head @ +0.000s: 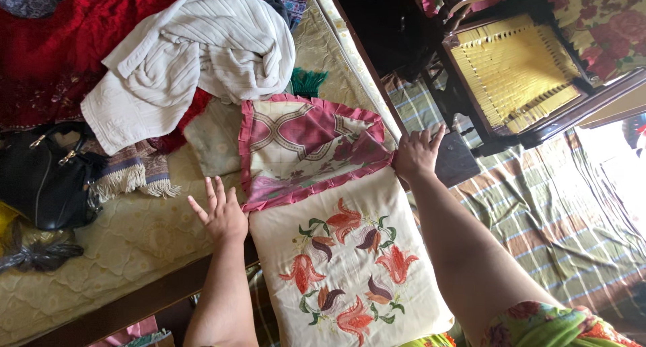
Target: The person folds a floral pillowcase on a bed, smoothing and aligning the fabric by hand. The person then places the folded pillowcase onto a nearby chair.
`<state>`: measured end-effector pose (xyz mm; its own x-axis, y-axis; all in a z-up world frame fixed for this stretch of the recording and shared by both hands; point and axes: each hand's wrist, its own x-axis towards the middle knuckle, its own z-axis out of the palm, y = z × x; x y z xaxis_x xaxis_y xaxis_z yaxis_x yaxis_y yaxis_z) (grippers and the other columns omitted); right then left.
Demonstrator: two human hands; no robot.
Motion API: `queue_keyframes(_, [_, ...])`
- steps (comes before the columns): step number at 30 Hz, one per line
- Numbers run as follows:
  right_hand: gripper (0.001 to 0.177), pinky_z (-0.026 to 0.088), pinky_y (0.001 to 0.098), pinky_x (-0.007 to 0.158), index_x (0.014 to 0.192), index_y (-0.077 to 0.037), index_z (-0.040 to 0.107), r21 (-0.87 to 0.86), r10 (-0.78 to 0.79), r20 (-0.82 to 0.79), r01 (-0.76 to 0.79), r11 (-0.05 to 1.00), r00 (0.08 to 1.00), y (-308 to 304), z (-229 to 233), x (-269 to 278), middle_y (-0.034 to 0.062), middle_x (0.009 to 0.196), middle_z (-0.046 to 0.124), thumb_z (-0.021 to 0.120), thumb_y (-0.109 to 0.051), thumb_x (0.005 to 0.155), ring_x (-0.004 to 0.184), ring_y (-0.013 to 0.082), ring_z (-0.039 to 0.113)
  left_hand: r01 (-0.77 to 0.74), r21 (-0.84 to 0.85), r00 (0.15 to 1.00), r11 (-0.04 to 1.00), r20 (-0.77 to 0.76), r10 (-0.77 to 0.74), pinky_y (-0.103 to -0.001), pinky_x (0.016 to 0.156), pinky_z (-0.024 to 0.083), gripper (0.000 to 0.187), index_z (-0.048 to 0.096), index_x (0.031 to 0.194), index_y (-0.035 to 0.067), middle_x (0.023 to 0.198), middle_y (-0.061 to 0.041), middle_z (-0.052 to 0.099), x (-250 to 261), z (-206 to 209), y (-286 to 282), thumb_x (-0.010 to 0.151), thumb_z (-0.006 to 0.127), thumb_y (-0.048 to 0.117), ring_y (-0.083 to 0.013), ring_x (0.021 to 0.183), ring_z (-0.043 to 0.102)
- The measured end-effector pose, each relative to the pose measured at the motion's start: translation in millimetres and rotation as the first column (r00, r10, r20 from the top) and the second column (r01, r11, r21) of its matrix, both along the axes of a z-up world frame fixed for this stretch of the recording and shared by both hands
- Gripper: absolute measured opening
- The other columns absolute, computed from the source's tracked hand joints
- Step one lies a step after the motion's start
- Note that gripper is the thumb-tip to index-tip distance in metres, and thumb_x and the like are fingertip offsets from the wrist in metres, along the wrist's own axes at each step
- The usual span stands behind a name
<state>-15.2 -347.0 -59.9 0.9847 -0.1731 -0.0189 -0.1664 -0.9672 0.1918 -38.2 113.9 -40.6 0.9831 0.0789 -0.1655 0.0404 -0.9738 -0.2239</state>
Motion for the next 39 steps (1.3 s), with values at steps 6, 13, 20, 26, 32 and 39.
queue_keyframes(6, [0.032,-0.003,0.0702,0.121,0.119,-0.014,0.070,0.061,0.058,-0.026,-0.056,0.997,0.998,-2.5,-19.4,-14.3,0.0138,0.126,0.063,0.051,-0.027,0.097,0.136,0.0340,0.045,0.000,-0.078,1.000,0.997,-0.013,-0.001,-0.062,0.121,-0.015,0.052,0.058,0.142,0.027,0.171,0.000,0.024,-3.0,-2.3,1.0,0.091,0.063,0.037,-0.0196,0.160,0.002])
queue_keyframes(13, [0.027,0.001,0.0684,0.123,0.121,-0.018,0.066,0.206,0.054,0.183,-0.092,0.974,0.982,8.0,-26.3,-47.3,0.0043,0.125,0.065,0.053,-0.018,0.098,0.134,0.0289,0.049,-0.037,-0.094,0.979,0.995,0.195,0.055,-0.050,0.134,0.007,0.029,0.072,0.122,0.022,0.155,0.001,0.055,-42.8,-27.8,6.8,0.096,0.062,0.029,-0.0227,0.158,0.031])
queue_keyframes(20, [0.018,0.028,0.0556,0.117,0.111,-0.018,0.068,0.250,0.186,0.426,-0.313,0.916,0.885,11.1,13.2,-60.6,0.0033,0.124,0.065,0.063,-0.018,0.093,0.125,0.0294,0.054,-0.220,-0.183,0.952,0.958,0.174,0.252,-0.048,0.120,0.025,0.028,0.071,0.117,0.017,0.139,-0.002,0.062,-76.0,-40.5,-4.5,0.095,0.061,0.030,-0.0232,0.147,0.042])
queue_keyframes(26, [0.018,0.032,0.0538,0.109,0.101,-0.017,0.072,0.284,0.271,0.479,-0.440,0.852,0.835,16.0,32.8,-68.9,0.0034,0.116,0.068,0.066,-0.018,0.084,0.121,0.0297,0.056,-0.038,-0.162,0.974,0.986,0.213,0.072,-0.053,0.117,0.022,0.035,0.072,0.114,0.019,0.140,-0.005,0.060,-73.7,-38.7,22.5,0.086,0.059,0.035,-0.0274,0.146,0.037])
queue_keyframes(32, [0.022,0.033,0.0527,0.111,0.106,-0.019,0.074,0.291,0.306,0.469,-0.472,0.832,0.829,21.6,37.0,-73.2,0.0045,0.114,0.068,0.065,-0.019,0.085,0.122,0.0287,0.057,-0.054,-0.149,0.982,0.987,0.171,0.079,-0.055,0.121,0.024,0.027,0.072,0.114,0.020,0.139,-0.001,0.063,-80.4,-61.0,32.4,0.098,0.051,0.025,-0.0255,0.148,0.040])
queue_keyframes(39, [0.018,0.034,0.0533,0.110,0.097,-0.020,0.074,0.345,0.234,0.446,-0.408,0.845,0.864,17.2,35.0,-83.8,-0.0001,0.107,0.070,0.067,-0.018,0.081,0.115,0.0262,0.058,-0.114,-0.304,0.917,0.946,0.334,0.218,-0.051,0.116,0.032,0.027,0.072,0.117,0.011,0.138,-0.006,0.067,-131.5,-65.8,3.7,0.096,0.058,0.020,-0.0233,0.142,0.051])
